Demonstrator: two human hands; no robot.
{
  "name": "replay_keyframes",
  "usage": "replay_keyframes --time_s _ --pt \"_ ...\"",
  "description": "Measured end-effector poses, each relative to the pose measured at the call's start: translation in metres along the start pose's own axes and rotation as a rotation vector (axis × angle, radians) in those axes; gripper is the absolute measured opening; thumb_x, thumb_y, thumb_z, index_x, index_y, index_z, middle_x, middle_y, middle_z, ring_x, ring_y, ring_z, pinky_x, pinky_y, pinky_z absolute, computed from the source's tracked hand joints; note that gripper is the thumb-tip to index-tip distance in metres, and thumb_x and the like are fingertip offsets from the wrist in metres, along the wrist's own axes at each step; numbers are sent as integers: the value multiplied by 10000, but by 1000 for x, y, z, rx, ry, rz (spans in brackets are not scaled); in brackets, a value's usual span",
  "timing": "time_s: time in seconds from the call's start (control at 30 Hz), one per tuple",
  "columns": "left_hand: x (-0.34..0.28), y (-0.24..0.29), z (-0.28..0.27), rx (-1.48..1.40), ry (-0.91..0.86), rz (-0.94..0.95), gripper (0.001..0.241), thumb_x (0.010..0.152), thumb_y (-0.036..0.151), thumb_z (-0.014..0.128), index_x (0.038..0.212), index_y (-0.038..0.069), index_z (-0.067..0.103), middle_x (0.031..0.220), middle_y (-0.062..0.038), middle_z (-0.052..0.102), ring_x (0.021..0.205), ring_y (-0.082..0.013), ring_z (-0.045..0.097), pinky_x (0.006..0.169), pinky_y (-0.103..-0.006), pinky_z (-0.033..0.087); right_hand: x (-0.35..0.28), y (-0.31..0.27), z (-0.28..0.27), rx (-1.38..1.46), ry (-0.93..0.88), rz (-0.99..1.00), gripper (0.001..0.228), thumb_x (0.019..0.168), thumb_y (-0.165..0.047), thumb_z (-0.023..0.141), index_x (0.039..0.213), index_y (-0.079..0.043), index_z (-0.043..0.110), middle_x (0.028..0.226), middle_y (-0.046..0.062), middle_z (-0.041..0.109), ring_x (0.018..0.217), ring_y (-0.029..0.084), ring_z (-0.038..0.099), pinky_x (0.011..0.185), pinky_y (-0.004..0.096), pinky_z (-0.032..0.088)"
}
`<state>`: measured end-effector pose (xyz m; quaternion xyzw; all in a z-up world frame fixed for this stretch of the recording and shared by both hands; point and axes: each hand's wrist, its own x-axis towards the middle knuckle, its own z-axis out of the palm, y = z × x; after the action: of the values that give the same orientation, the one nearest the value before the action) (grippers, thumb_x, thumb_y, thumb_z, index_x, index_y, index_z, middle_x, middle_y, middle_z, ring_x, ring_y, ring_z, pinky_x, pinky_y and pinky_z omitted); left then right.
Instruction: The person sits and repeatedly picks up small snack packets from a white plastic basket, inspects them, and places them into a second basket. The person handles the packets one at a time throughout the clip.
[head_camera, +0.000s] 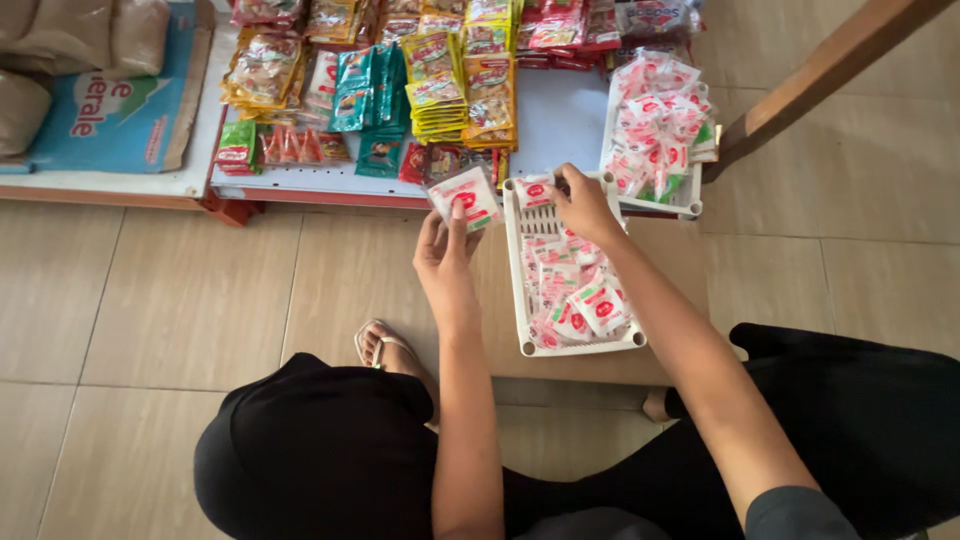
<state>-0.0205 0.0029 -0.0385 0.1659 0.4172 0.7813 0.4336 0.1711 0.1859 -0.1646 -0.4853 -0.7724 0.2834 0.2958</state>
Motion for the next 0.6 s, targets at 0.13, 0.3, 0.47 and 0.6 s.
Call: replay_keyframes --time_s 0.13,0.3,0.47,0.6 --pt "1 0 -1 -14 -36 -6 299 1000 245 698 1167 -3 692 1070 -55 724 998 -115 677 908 -297 550 0 3 12 31 75 49 233 944 -162 735 1059 11 629 930 192 743 856 313 742 761 401 567" --pt "1 -3 -3 -9 -37 -31 281 1005 244 690 1153 6 694 1066 -53 723 998 -106 675 912 -293 551 -5 6 13 -53 84 51 239 930 -150 760 1013 39 640 894 205 739 826 324 734 747 407 563" --pt "2 -3 -1 -11 -49 -28 276 1001 238 690 1148 5 692 1078 -59 725 1004 -115 682 916 -306 555 -3 12 11 -8 94 134 190 935 -133 742 967 39 667 867 189 754 776 277 750 716 378 571" --pt "0 -3 0 -13 -61 -32 287 995 241 691 1161 6 687 1088 -62 726 1022 -121 686 939 -312 555 -3 18 11 40 78 111 209 929 -146 755 987 44 689 904 172 765 815 246 764 748 351 587"
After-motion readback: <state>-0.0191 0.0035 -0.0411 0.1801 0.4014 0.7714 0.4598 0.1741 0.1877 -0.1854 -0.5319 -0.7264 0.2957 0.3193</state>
